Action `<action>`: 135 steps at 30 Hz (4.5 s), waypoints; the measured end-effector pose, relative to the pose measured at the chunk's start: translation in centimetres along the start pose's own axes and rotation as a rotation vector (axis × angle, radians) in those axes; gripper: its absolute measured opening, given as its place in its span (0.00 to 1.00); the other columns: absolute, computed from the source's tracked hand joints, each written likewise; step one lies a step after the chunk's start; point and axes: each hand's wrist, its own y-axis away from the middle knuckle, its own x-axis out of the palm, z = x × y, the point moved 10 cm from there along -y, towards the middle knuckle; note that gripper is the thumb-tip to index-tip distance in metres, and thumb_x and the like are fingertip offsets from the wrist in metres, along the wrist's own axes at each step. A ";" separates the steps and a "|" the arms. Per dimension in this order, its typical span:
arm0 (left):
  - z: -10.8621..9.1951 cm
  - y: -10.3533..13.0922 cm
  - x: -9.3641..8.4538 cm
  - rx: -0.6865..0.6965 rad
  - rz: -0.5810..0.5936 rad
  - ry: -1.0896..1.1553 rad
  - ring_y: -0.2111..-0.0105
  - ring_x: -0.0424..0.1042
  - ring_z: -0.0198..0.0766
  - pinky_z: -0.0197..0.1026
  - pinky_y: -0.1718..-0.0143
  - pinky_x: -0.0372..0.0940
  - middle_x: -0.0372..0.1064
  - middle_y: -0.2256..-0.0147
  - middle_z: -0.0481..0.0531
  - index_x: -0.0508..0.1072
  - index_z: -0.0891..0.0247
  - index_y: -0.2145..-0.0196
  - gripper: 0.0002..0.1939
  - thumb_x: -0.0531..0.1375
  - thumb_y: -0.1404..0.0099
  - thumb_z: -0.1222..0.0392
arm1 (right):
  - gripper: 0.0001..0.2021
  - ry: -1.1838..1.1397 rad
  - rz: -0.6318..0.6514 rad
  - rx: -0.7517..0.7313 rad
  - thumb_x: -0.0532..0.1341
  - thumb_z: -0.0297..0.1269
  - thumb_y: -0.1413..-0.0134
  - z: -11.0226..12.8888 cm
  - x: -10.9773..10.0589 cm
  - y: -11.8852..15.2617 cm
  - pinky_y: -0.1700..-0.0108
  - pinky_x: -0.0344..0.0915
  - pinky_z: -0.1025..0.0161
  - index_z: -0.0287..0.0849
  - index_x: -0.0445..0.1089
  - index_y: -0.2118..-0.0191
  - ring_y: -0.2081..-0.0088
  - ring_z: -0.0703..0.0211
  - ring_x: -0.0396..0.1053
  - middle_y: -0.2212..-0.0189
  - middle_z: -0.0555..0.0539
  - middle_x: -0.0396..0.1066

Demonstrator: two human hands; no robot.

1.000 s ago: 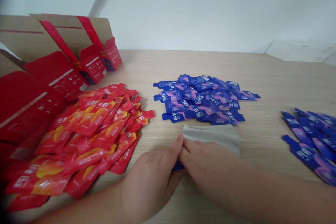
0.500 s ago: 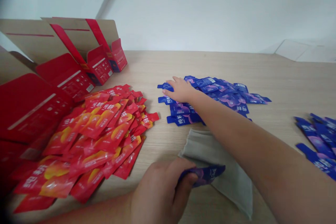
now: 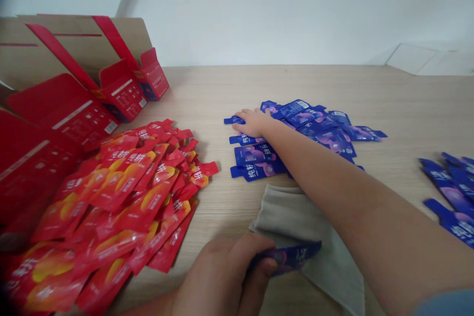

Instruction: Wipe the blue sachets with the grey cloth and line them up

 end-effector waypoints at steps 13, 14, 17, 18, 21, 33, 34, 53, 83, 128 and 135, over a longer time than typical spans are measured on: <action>-0.7 -0.2 -0.1 0.047 -0.047 -0.033 0.72 0.81 0.42 0.40 0.73 0.69 0.81 0.69 0.46 0.77 0.56 0.63 0.05 0.61 0.30 0.58 | 0.40 -0.018 0.051 -0.306 0.51 0.68 0.30 4.6 -1.2 7.7 0.25 0.41 0.25 0.58 0.50 0.20 0.22 0.28 0.45 0.19 0.44 0.42; -0.9 -0.2 -0.3 0.065 -0.062 -0.058 0.72 0.80 0.41 0.40 0.73 0.67 0.80 0.70 0.47 0.76 0.57 0.66 0.06 0.61 0.30 0.59 | 0.43 -0.032 0.076 -0.385 0.53 0.71 0.32 6.5 -0.6 9.4 0.25 0.41 0.25 0.59 0.49 0.20 0.22 0.27 0.44 0.19 0.43 0.40; -1.1 -0.2 0.0 0.079 -0.039 -0.126 0.72 0.78 0.41 0.40 0.74 0.67 0.78 0.70 0.48 0.75 0.58 0.68 0.06 0.61 0.31 0.61 | 0.44 -0.004 0.063 -0.487 0.56 0.72 0.35 9.4 0.7 13.2 0.27 0.40 0.22 0.58 0.53 0.21 0.23 0.20 0.46 0.20 0.39 0.43; -1.1 -0.2 0.3 0.079 -0.004 -0.143 0.71 0.79 0.41 0.40 0.72 0.68 0.79 0.69 0.48 0.77 0.58 0.65 0.06 0.60 0.30 0.62 | 0.41 0.016 0.039 -0.485 0.55 0.70 0.32 9.3 0.8 13.8 0.27 0.41 0.21 0.57 0.54 0.21 0.24 0.19 0.48 0.20 0.38 0.46; -1.2 -0.2 0.9 0.129 0.081 -0.199 0.64 0.81 0.42 0.41 0.64 0.73 0.82 0.58 0.51 0.78 0.57 0.48 0.14 0.58 0.28 0.64 | 0.32 0.066 -0.027 -0.446 0.50 0.56 0.24 6.8 0.8 13.6 0.27 0.47 0.25 0.51 0.58 0.23 0.25 0.23 0.51 0.23 0.36 0.54; -4.4 2.5 4.4 0.627 0.344 -0.648 0.33 0.66 0.48 0.47 0.40 0.64 0.64 0.28 0.52 0.68 0.62 0.30 0.27 0.49 0.17 0.46 | 0.29 -0.237 -0.153 -0.379 0.55 0.49 0.23 3.6 -4.1 20.2 0.24 0.56 0.42 0.44 0.61 0.25 0.25 0.43 0.58 0.26 0.39 0.62; -4.4 2.5 4.7 0.582 0.350 -0.671 0.37 0.69 0.50 0.48 0.45 0.67 0.65 0.29 0.57 0.68 0.65 0.30 0.29 0.51 0.18 0.45 | 0.29 -0.273 -0.139 -0.354 0.56 0.49 0.23 4.4 -4.0 22.3 0.25 0.57 0.42 0.47 0.61 0.24 0.26 0.44 0.59 0.26 0.41 0.62; -0.7 0.0 1.9 0.183 0.275 -0.433 0.24 0.50 0.70 0.74 0.25 0.42 0.52 0.26 0.78 0.51 0.74 0.25 0.62 0.73 0.41 0.34 | 0.11 -0.475 -0.382 -0.240 0.63 0.30 0.35 6.7 -5.4 31.7 0.39 0.74 0.48 0.49 0.74 0.49 0.40 0.46 0.75 0.40 0.42 0.75; 0.2 -1.2 0.1 0.187 0.267 -0.297 0.23 0.42 0.68 0.69 0.30 0.59 0.30 0.22 0.80 0.21 0.62 0.22 0.72 0.73 0.40 0.50 | 0.10 -0.702 0.065 -0.582 0.65 0.26 0.36 13.0 -2.3 31.8 0.38 0.70 0.54 0.44 0.78 0.53 0.47 0.53 0.77 0.54 0.47 0.81; 0.7 -1.1 0.1 0.157 0.200 -0.285 0.23 0.48 0.64 0.65 0.28 0.58 0.35 0.22 0.76 0.30 0.61 0.21 0.65 0.71 0.39 0.52 | 0.14 -0.506 -0.327 -0.410 0.61 0.26 0.34 7.8 -3.8 30.1 0.41 0.75 0.50 0.46 0.78 0.47 0.44 0.50 0.76 0.46 0.42 0.79; 0.6 -1.2 0.0 0.196 0.186 -0.264 0.23 0.49 0.63 0.66 0.29 0.59 0.39 0.22 0.76 0.30 0.61 0.21 0.64 0.70 0.38 0.53 | 0.09 -0.585 -0.039 -0.635 0.62 0.38 0.28 12.0 -2.8 31.7 0.28 0.61 0.44 0.42 0.76 0.48 0.38 0.46 0.72 0.49 0.42 0.80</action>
